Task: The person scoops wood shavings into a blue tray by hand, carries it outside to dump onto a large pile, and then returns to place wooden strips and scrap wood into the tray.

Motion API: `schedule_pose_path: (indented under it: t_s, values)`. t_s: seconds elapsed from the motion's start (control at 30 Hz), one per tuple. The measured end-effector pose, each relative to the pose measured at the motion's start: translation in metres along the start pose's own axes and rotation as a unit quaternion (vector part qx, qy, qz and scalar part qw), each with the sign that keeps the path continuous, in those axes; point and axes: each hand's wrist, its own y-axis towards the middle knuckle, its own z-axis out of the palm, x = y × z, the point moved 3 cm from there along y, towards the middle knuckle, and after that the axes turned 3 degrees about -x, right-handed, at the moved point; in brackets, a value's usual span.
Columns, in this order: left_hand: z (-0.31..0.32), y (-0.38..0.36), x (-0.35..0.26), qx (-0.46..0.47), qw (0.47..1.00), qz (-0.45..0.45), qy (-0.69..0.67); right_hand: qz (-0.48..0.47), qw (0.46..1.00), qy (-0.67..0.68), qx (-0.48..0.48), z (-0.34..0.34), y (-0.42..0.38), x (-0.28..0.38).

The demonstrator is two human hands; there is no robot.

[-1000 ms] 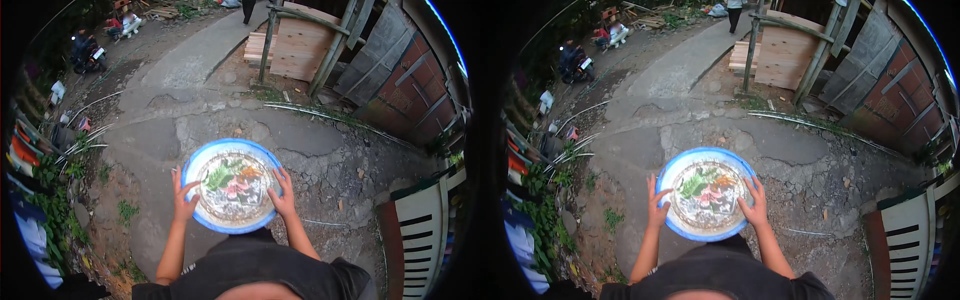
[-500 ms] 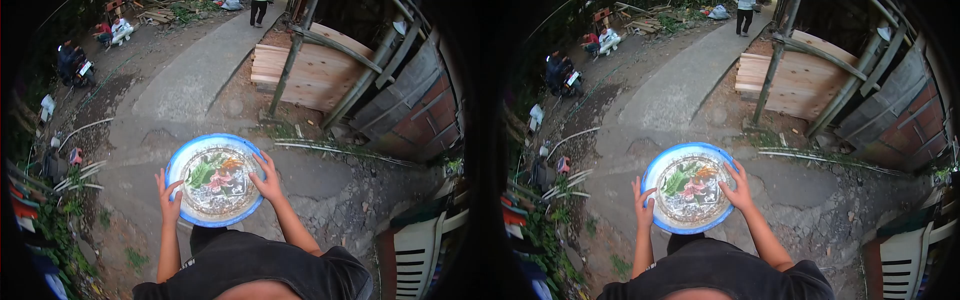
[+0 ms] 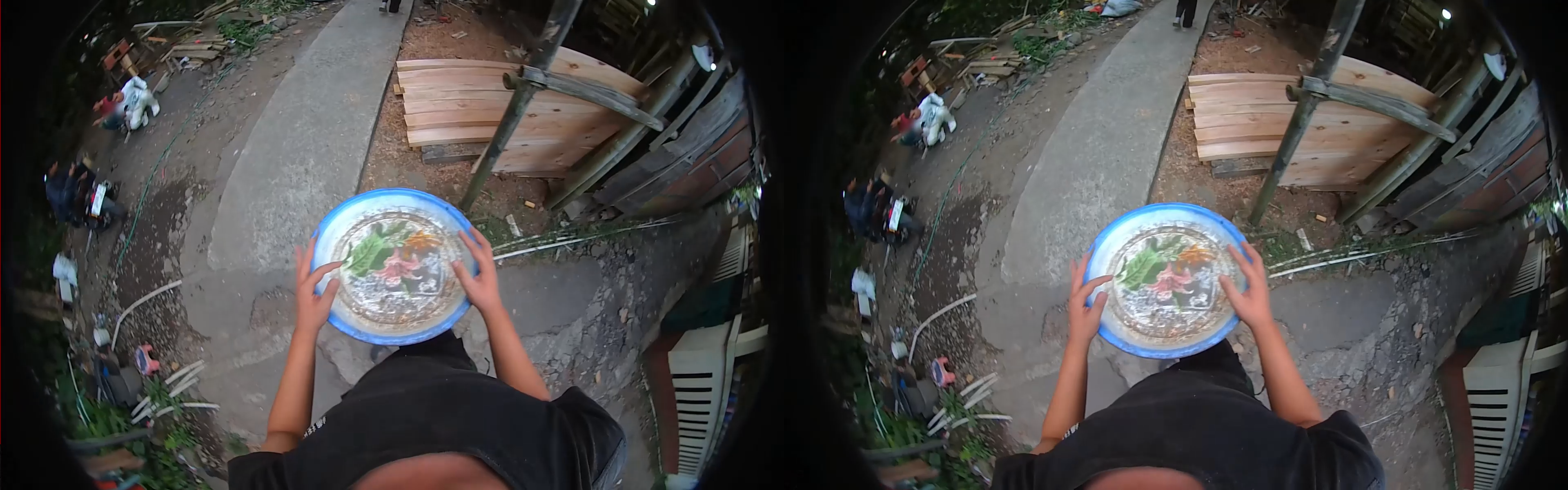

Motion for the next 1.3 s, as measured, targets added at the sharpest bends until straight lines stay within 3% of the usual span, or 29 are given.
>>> schedule_pose_path:
  t_s: [0.13, 0.33, 0.5, 0.67, 0.83, 0.97, 1.2, 1.3]
  values:
    - [0.029, 0.11, 0.042, 0.022, 0.999, 0.01, -0.034, 0.024, 0.999, -0.01, -0.04, 0.024, 0.076, -0.034]
    - [0.025, 0.143, 0.078, 0.072, 0.997, -0.004, -0.012, 0.057, 0.998, 0.001, -0.041, 0.057, 0.111, -0.051]
    - [0.018, 0.307, 0.11, 0.07, 0.997, 0.018, -0.034, 0.063, 0.996, 0.006, -0.063, 0.092, 0.251, -0.038]
    - [0.037, 0.391, 0.133, 0.068, 0.996, 0.034, -0.039, 0.077, 0.993, 0.0, -0.095, 0.104, 0.316, -0.052]
    - [0.094, 0.536, 0.197, 0.14, 0.985, 0.038, -0.093, 0.127, 0.977, -0.032, -0.167, 0.133, 0.41, -0.095]
    - [0.122, 0.602, 0.233, 0.198, 0.973, 0.024, -0.117, 0.17, 0.966, -0.048, -0.189, 0.146, 0.46, -0.098]
    - [0.181, 0.775, 0.225, 0.305, 0.935, 0.068, -0.166, 0.216, 0.933, -0.111, -0.265, 0.132, 0.564, -0.065]
    - [0.195, 0.813, 0.21, 0.321, 0.924, 0.088, -0.187, 0.231, 0.921, -0.102, -0.298, 0.124, 0.582, -0.055]
